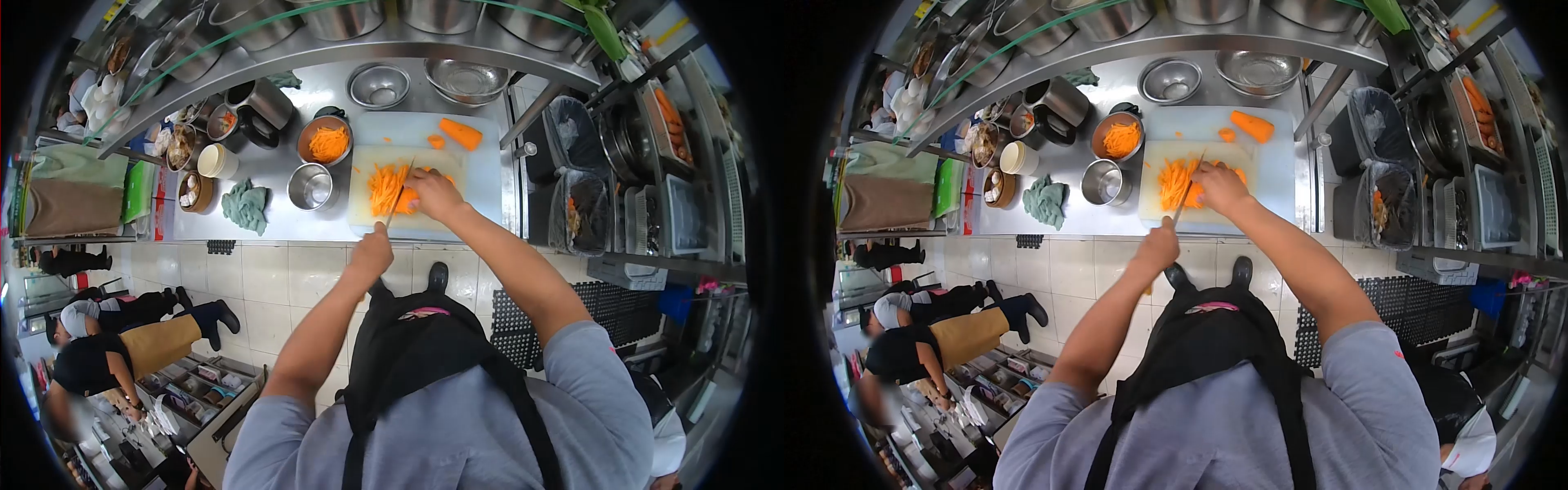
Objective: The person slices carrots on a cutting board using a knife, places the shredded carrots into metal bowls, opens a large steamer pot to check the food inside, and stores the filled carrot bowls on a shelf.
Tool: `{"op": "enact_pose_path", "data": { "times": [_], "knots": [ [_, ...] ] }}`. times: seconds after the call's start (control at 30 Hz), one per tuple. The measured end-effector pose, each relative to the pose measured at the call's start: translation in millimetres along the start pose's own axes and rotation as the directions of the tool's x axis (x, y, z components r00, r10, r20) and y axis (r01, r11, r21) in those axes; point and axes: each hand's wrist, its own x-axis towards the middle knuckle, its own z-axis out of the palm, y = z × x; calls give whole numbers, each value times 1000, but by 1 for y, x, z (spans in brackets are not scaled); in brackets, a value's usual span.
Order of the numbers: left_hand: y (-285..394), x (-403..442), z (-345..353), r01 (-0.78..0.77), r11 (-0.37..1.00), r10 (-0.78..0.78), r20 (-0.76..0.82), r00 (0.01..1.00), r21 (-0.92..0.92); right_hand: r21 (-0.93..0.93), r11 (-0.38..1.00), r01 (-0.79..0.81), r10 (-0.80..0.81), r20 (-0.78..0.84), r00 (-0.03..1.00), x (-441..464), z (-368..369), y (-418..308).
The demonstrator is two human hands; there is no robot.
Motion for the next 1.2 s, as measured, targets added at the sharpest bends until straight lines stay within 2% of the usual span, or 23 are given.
{"op": "enact_pose_path", "data": {
  "times": [0.07, 0.17, 0.23, 0.27, 0.33, 0.37, 0.47, 0.57, 0.7, 0.8, 0.9, 0.93, 1.0, 1.07, 1.13, 1.2],
  "knots": [
    [2, 6, 2, -1, 1000, 1, -37, 999, -1, -17, 1000, 0, 1, 15, 1000, 2, 1, 3],
    [6, 4, -32, 34, 999, -35, 23, 999, 40, -13, 1000, 19, -19, 5, 1000, 5, -2, 4],
    [17, -16, -59, -10, 1000, 8, 73, 997, 27, 4, 999, 33, -33, -51, 998, -3, 0, 3],
    [16, -16, -49, -9, 999, 6, 79, 997, 31, 9, 1000, 30, -29, -50, 998, -3, 1, 3],
    [9, -5, -7, 12, 1000, -12, -12, 1000, 15, -8, 1000, -2, 2, 2, 1000, 1, 1, 3],
    [1, 11, 12, 17, 999, -17, -2, 1000, -42, -6, 1000, -1, 1, -1, 1000, 1, -1, 2],
    [7, 14, -4, -3, 1000, 4, -14, 1000, 5, -19, 1000, -1, 2, 55, 998, 1, -4, 4],
    [22, -8, -53, 3, 998, -7, 62, 998, 64, 9, 1000, 29, -29, -23, 999, 0, 0, 8],
    [21, 3, -4, 87, 995, -85, 53, 995, -43, -20, 998, 64, -64, -7, 998, 2, 3, 10],
    [11, 19, 6, 20, 999, -20, 13, 1000, -44, -32, 997, 76, -76, 2, 997, 3, 3, 13],
    [22, 0, -45, -23, 999, 20, 67, 998, 35, -28, 996, 87, -88, -24, 996, 3, 1, 12],
    [23, -2, -40, -22, 999, 19, 77, 997, 35, -28, 996, 86, -87, -32, 996, -1, 3, 11],
    [28, -7, -28, 83, 996, -80, 87, 993, -35, -25, 997, 74, -74, -7, 997, -3, 2, 10],
    [13, 11, 7, 64, 997, -61, 49, 997, -46, -33, 997, 75, -75, 2, 997, 2, -1, 9],
    [7, 23, 18, -29, 999, 28, -24, 999, -38, -40, 997, 69, -68, 35, 997, 2, -2, 11],
    [20, 7, -26, -13, 1000, 13, 15, 1000, -16, -25, 997, 79, -79, -1, 997, -1, -1, 10]
  ]
}}
